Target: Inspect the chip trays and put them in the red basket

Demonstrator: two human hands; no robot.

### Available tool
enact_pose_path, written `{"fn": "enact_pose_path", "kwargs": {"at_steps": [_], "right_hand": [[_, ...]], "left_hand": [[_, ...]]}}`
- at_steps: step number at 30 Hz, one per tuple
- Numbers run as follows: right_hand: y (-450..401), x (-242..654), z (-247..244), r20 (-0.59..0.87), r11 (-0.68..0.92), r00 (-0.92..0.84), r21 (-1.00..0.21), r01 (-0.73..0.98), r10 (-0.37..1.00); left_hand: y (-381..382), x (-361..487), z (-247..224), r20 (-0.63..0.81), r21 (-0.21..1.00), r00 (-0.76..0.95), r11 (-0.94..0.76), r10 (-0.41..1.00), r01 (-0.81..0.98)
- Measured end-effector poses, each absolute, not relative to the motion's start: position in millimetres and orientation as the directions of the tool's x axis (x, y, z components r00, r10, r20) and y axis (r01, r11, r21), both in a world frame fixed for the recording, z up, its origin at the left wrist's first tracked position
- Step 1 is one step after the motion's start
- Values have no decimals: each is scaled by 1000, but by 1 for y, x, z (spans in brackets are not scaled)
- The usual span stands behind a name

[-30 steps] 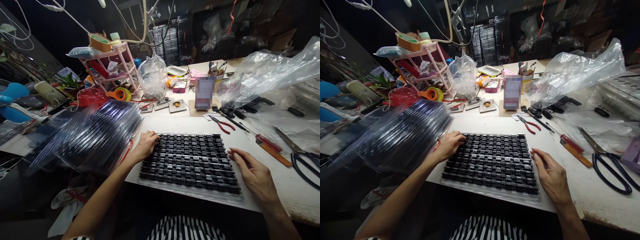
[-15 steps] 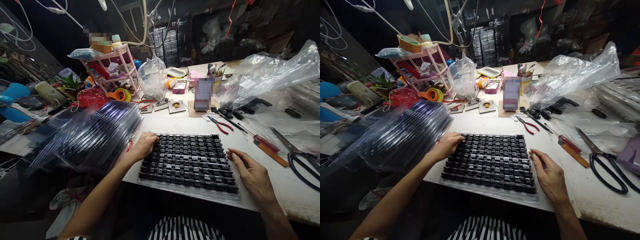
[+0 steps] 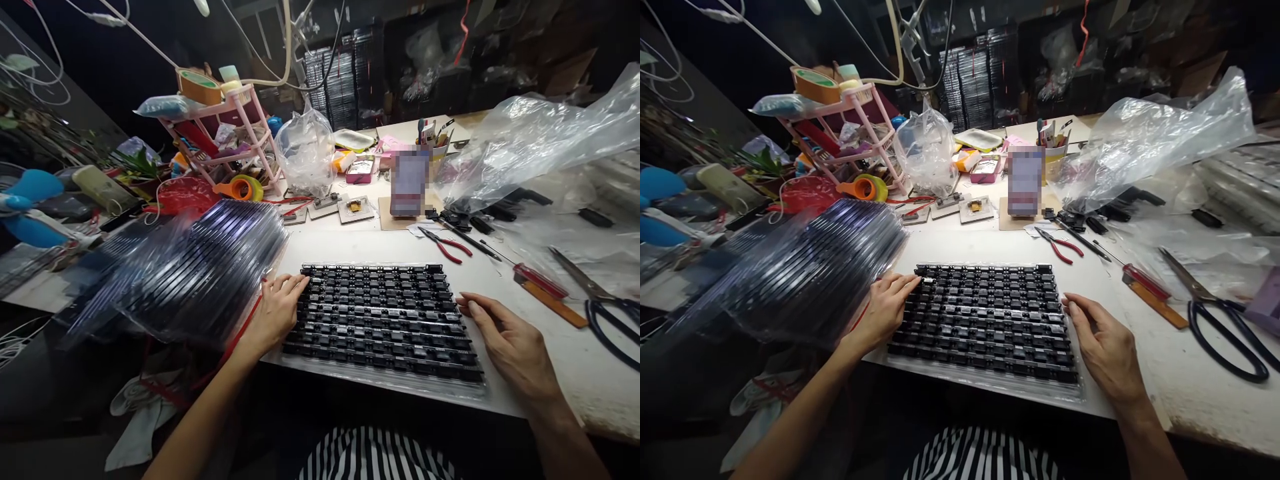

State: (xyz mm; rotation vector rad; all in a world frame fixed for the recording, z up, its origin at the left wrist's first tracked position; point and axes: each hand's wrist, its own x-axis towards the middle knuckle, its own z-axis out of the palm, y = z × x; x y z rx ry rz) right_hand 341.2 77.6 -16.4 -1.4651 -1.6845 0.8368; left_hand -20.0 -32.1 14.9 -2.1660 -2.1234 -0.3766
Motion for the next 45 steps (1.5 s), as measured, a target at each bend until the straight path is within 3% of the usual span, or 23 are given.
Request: {"fn": "enact_pose_path", "kwargs": {"at_steps": [9,17,27,37,45], "right_hand": [[75,342,-15,116,139,-77,-844,517,990],[75,342,-14,101,125,-76,-850,511,992],[76,342,-15,108,134,-79,-838,529,991],[76,342,-16,106,128,-72,-850,510,992],[75,344,-17,118,135,-67,-830,541,991]], "left_hand": [[-12,-32,21,251,194,-83,34,964,980],[10,-53,21,197,415,-12,-72,980,907],[3,-64,9,216,583,-76,-66,973,810],[5,-60,13,366,551,-98,-130,926,824],[1,-57,15,392,533,-95,-141,915,835]]}}
